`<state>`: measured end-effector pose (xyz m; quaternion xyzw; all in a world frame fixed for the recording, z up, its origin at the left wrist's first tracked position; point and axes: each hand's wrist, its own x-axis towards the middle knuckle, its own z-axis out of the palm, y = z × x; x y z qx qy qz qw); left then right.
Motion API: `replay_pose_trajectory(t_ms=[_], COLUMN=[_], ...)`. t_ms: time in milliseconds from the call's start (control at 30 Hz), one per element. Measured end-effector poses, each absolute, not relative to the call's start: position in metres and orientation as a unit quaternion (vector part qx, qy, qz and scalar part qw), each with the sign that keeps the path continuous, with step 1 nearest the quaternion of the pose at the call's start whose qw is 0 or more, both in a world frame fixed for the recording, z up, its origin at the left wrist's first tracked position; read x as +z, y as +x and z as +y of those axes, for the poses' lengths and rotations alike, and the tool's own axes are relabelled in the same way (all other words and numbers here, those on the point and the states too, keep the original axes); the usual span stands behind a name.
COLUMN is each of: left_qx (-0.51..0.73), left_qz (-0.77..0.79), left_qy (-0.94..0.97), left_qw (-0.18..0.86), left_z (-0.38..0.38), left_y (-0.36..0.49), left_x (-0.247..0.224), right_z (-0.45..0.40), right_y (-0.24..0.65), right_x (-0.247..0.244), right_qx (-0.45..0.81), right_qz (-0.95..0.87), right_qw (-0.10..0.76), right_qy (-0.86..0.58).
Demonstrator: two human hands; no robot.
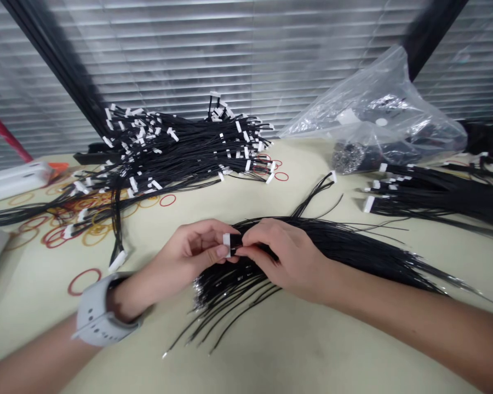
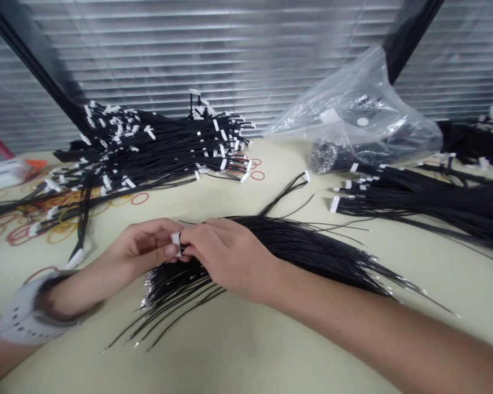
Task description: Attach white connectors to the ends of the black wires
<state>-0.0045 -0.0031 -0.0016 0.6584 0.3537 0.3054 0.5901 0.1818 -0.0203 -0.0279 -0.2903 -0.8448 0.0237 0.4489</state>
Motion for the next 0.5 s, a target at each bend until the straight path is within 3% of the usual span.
replay_pose_trajectory(t_ms=[200, 500], left_qx=[0.307, 0.312], left_qz=[0.357, 0.343], left_qy=[0.645, 0.612], left_qw=[0.601, 0.641], left_z=[-0.0038, -0.0021], left_y=[-0.0041, -0.0074], left_x=[0.0019, -0.0013], right_z=[-0.0199, -0.0229], right_y=[0.1828, 0.1801], right_x=[-0.0248, -0.0231], right_qx=[0.031, 0.083], right_qz=[-0.857, -0.81], right_qw=[0.433, 0.494], right_qy=[-0.277, -0.305])
